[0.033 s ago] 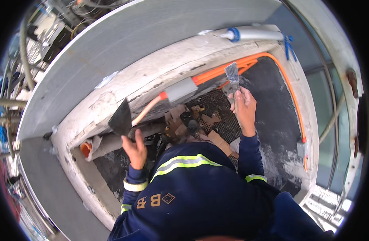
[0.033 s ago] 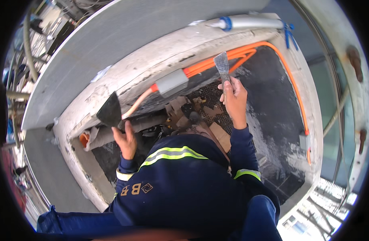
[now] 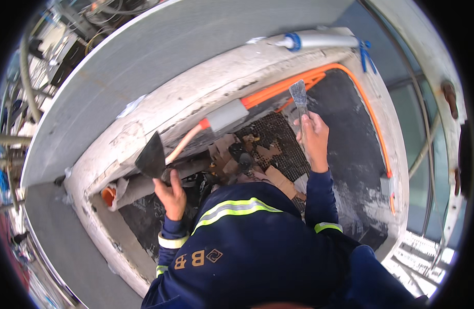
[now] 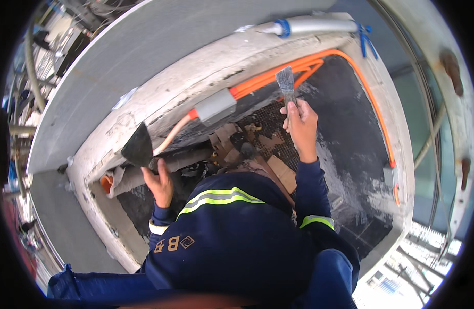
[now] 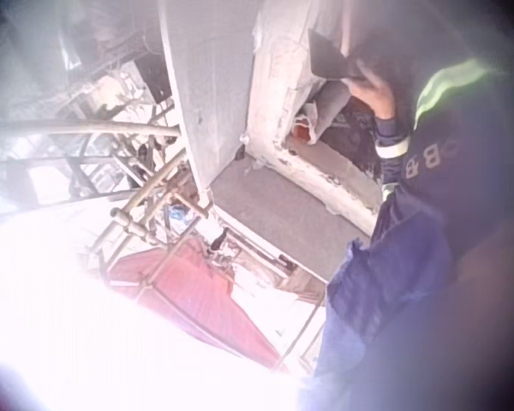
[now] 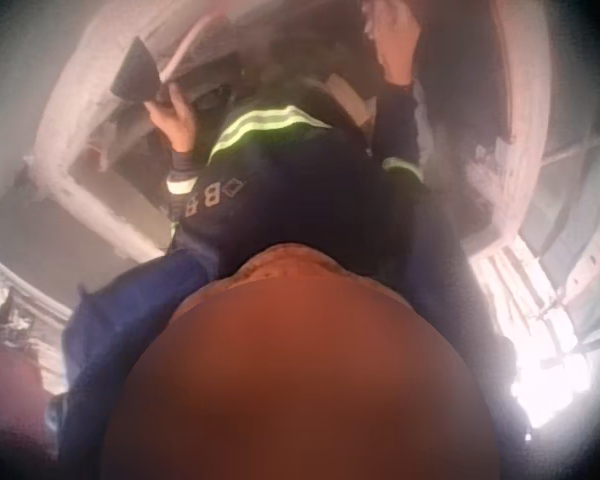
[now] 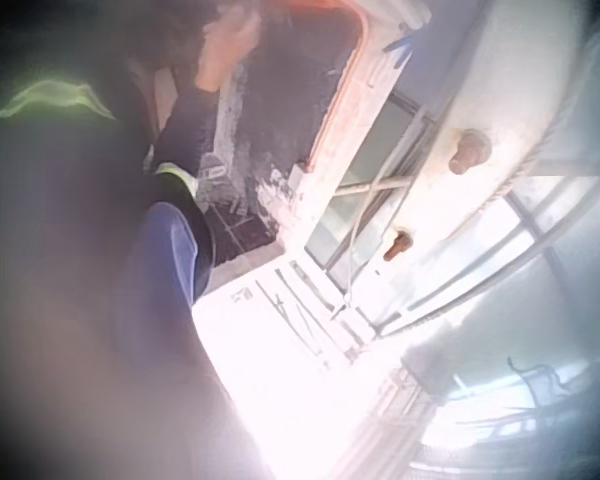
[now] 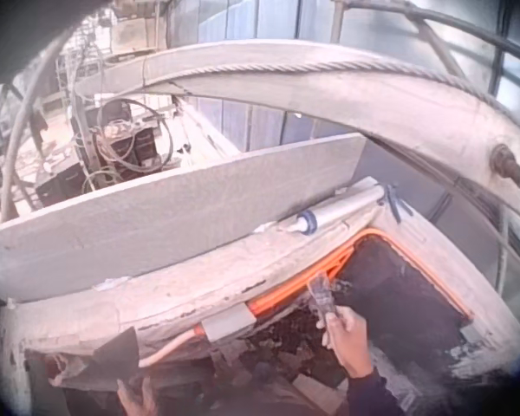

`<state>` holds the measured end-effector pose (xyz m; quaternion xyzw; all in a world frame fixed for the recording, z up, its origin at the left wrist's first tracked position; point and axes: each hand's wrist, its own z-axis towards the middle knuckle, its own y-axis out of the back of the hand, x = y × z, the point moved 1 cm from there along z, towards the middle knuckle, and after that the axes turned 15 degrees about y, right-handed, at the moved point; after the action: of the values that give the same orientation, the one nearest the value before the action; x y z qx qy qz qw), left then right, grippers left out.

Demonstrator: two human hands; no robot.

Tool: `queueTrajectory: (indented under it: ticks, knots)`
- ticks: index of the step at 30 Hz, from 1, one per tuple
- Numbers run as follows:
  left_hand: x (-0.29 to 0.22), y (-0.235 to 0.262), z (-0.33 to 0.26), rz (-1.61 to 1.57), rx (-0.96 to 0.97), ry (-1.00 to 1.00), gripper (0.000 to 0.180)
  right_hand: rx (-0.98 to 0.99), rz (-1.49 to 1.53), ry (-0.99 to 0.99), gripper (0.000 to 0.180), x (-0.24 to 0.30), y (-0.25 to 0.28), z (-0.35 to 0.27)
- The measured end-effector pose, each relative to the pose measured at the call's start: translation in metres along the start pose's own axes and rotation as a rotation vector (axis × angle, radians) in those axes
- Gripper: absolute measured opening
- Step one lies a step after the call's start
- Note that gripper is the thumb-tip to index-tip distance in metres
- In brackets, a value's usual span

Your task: The person applies a bead of sealant along a curved concrete edge using a caulking gun, then smooths and shapes the bead with a putty knife. The person works along the edge, occasionally switching tools and repositioning to reach different sections.

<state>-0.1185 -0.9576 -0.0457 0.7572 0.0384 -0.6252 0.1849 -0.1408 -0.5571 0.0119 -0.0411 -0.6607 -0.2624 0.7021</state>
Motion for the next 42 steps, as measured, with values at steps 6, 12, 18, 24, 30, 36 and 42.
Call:
queueTrajectory:
  ticks: [6, 12, 18, 24, 30, 36, 42]
  knots:
    - [-0.017, -0.027, 0.005, -0.058, 0.084, -0.017, 0.025, -0.352, 0.868, -0.098, 0.042, -0.089, -0.001, 0.032]
    - [-0.042, -0.042, 0.004, 0.062, 0.166, -0.19, 0.02, -0.471, 1.156, -0.219, 0.048, -0.122, -0.068, 0.092]
    - [-0.03, -0.036, -0.007, 0.113, 0.176, -0.2, 0.019, -0.292, 1.052, -0.452, 0.055, -0.083, -0.112, 0.116]
    - [-0.036, -0.054, 0.009, 0.023, 0.289, -0.069, 0.017, -0.04, 0.857, -0.309, 0.05, -0.082, -0.091, 0.048]
    - [-0.056, -0.034, 0.024, -0.01, 0.148, -0.234, 0.012, -0.447, 0.243, -0.013, 0.021, -0.086, -0.088, 0.045]
    - [-0.029, 0.003, 0.002, -0.08, 0.053, -0.052, 0.023, -0.309, -0.221, 0.114, 0.042, -0.042, -0.174, 0.063]
    - [-0.016, -0.002, 0.005, -0.125, 0.096, 0.157, 0.028, -0.085, -0.198, 0.162, 0.036, -0.018, -0.142, 0.006]
